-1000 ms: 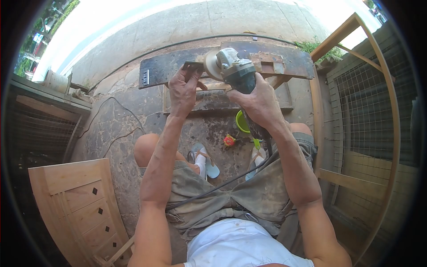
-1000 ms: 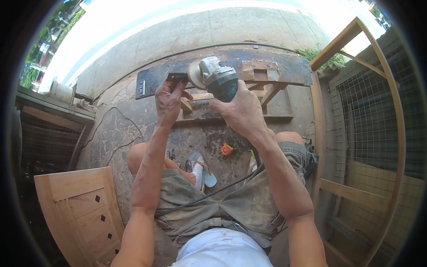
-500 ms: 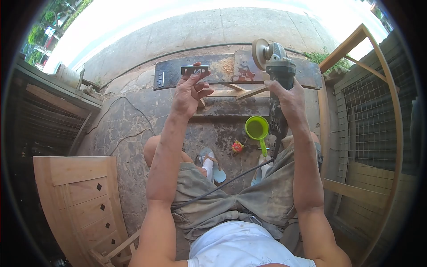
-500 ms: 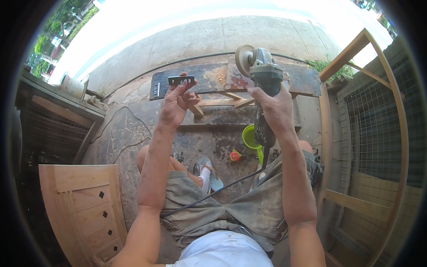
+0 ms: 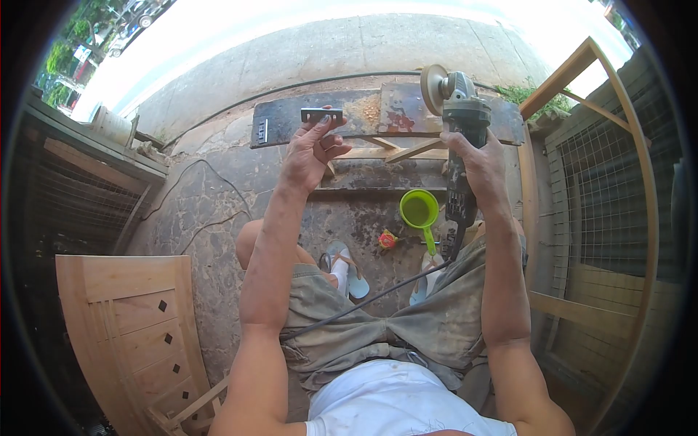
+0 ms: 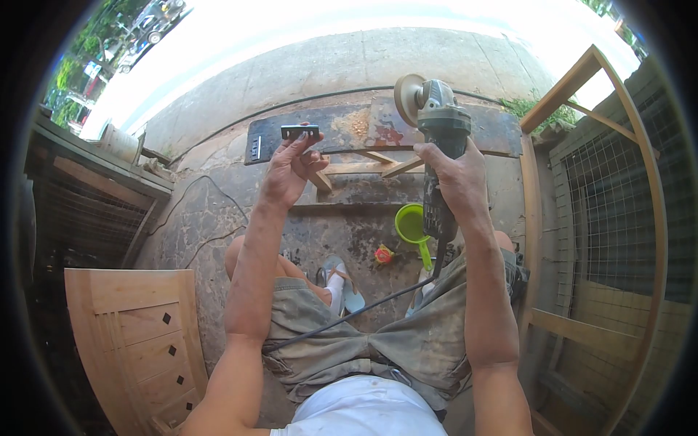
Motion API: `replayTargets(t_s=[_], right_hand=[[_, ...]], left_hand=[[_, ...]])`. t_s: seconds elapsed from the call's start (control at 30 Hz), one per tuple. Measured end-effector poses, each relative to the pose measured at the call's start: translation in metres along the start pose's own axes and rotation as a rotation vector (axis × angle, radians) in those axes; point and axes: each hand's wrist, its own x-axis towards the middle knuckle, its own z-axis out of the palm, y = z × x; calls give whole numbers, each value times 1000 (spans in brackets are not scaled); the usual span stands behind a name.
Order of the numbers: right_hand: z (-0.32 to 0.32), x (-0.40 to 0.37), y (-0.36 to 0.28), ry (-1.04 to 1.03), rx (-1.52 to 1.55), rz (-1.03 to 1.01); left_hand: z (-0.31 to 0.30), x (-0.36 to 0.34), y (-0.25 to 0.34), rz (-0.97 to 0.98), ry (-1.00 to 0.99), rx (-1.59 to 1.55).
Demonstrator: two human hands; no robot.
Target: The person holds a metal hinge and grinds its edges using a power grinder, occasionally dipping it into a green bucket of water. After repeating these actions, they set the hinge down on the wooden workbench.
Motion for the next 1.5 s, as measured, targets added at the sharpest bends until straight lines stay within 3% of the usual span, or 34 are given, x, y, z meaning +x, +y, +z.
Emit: replayTargets(t_s=[0.97, 1.1, 1.2, 1.23, 1.33, 1.37, 1.43, 1.5], right_hand=[[-24, -8, 9, 71, -35, 9], [-32, -3, 12, 76, 38, -8], [-35, -4, 17, 78, 98, 9], [-36, -6, 19, 85, 122, 32], [-43, -1, 28, 105, 145, 21], [-46, 1, 32, 104, 148, 17], [-52, -3, 32, 98, 134, 114], [-56, 0, 34, 125, 126, 99]], left_hand=[[19, 8, -14, -14, -86, 33], [24, 17, -33, 6, 73, 652], [37, 9, -48, -93, -22, 1380], [29, 10, -61, 39, -186, 1574], [9, 12, -123, -236, -283, 1476], [-2, 12, -152, -138, -309, 1576], [5, 17, -196, -173, -414, 1729], [4, 27, -254, -251, -357, 1679]])
